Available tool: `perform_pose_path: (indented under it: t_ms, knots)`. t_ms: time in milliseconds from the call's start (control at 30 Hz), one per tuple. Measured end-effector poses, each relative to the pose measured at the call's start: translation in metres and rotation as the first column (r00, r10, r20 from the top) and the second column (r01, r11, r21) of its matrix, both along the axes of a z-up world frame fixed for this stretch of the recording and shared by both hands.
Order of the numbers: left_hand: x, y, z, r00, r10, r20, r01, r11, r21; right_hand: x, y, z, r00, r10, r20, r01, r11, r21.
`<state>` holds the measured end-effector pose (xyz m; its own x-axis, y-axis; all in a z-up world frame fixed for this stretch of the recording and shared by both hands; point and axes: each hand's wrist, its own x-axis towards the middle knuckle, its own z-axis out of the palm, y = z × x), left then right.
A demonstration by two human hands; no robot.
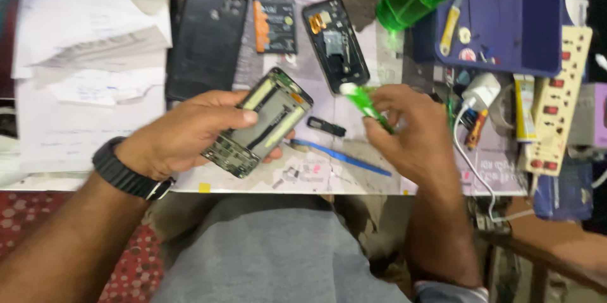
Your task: The person uses various tools to disassemble and work on the internal components of a mobile phone. The person handles the phone chassis, motherboard, battery, and other small parts while using pry tools, a brush, and a screwdriver.
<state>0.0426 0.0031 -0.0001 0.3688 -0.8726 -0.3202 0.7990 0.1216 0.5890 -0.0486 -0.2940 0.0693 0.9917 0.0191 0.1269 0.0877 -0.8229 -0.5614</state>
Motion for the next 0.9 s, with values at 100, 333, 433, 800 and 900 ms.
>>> perform_pose_path:
  t_ms: [100, 333, 433, 800, 900]
  knots:
    - [0.003, 0.004, -0.002, 0.997, -0.022, 0.067, 0.021, 1.000, 0.016, -0.002, -0.003, 0.015, 0.995, 0.002, 0.095, -0.038, 0.926, 0.376]
    - [-0.006, -0.004, 0.000, 0.960, 0.002, 0.280, -0.083, 0.957, 0.277, -0.017, 0.001, 0.012, 0.983, 0.112, -0.142, -0.117, 0.993, -0.028]
    - [-0.001, -0.001, 0.008, 0.852, -0.155, 0.500, -0.155, 0.838, 0.523, -0.015, 0.002, -0.007, 0.986, 0.138, -0.089, -0.162, 0.914, -0.373]
    - [-0.012, -0.005, 0.030, 0.270, -0.491, 0.828, -0.479, 0.678, 0.558, -0.010, 0.022, -0.024, 0.973, 0.215, -0.081, -0.230, 0.931, -0.285]
    - [-0.018, -0.008, 0.036, 0.132, -0.605, 0.785, -0.551, 0.614, 0.566, -0.006, 0.024, -0.029, 0.964, 0.240, -0.117, -0.266, 0.910, -0.319]
